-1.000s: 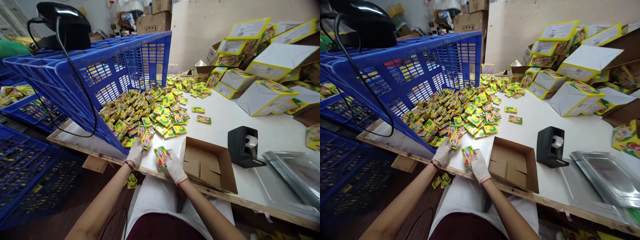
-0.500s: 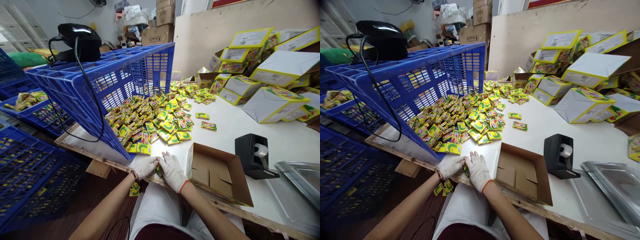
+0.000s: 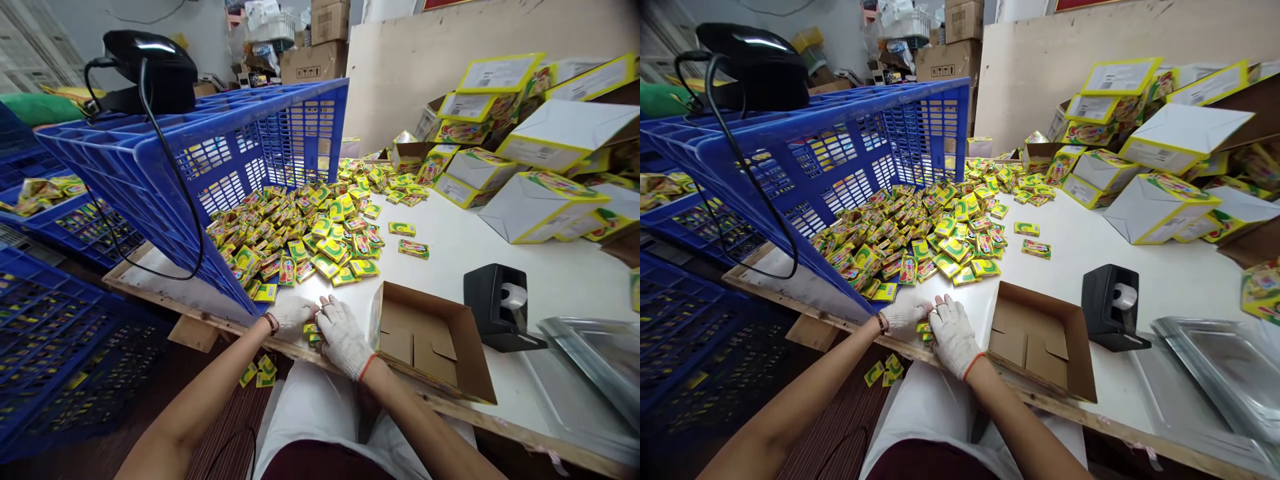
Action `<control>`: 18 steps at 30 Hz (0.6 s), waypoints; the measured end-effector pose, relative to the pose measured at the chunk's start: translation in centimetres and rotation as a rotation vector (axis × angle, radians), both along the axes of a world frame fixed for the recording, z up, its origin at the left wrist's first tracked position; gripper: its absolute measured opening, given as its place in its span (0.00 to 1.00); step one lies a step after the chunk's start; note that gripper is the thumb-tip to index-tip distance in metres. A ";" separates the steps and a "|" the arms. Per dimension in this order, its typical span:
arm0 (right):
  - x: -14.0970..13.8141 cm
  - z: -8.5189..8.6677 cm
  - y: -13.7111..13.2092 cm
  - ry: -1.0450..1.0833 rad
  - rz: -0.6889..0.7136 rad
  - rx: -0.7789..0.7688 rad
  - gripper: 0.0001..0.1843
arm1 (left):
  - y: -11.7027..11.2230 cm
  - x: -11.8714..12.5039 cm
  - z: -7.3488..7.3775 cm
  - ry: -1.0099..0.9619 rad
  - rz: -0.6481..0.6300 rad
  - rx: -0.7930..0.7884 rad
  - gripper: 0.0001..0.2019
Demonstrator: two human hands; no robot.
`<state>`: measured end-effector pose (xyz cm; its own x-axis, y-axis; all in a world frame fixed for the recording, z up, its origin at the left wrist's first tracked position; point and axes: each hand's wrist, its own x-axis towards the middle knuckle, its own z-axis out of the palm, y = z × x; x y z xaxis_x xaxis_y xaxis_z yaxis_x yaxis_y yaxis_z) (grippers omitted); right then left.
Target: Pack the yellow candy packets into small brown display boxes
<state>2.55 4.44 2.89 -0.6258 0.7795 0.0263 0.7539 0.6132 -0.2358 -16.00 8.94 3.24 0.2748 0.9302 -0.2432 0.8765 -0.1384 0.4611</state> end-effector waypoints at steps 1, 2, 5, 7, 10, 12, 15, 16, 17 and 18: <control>-0.2 0.0 0.2 -0.004 0.000 -0.033 0.23 | 0.1 0.4 0.0 0.012 0.041 -0.002 0.17; -0.5 0.0 0.5 -0.014 -0.009 -0.075 0.23 | 0.5 0.6 0.0 0.032 0.112 0.018 0.18; -1.3 0.1 1.2 -0.025 -0.058 -0.166 0.26 | 2.3 0.1 0.6 0.089 0.391 0.152 0.13; -1.6 0.0 1.4 -0.005 -0.080 -0.197 0.32 | 4.0 -0.7 1.0 0.102 0.553 0.211 0.21; -1.5 -0.7 1.3 0.111 -0.131 -0.284 0.31 | 5.8 -1.5 0.9 0.039 0.663 0.207 0.27; -1.2 -1.5 1.1 0.342 -0.226 -0.403 0.24 | 6.0 -1.3 0.4 -0.064 0.647 0.182 0.21; -0.8 -2.5 1.2 0.873 -0.412 -0.577 0.22 | 4.3 0.0 -1.2 -0.249 0.541 0.114 0.13; -0.7 -2.8 1.4 1.027 -0.469 -0.604 0.23 | 3.4 0.6 -1.8 -0.301 0.502 0.084 0.13; -0.7 -2.9 1.7 1.137 -0.525 -0.616 0.25 | 2.6 1.1 -2.4 -0.345 0.466 0.053 0.14; -0.7 -3.0 2.1 1.204 -0.583 -0.621 0.27 | 1.9 1.7 -2.9 -0.380 0.435 0.022 0.15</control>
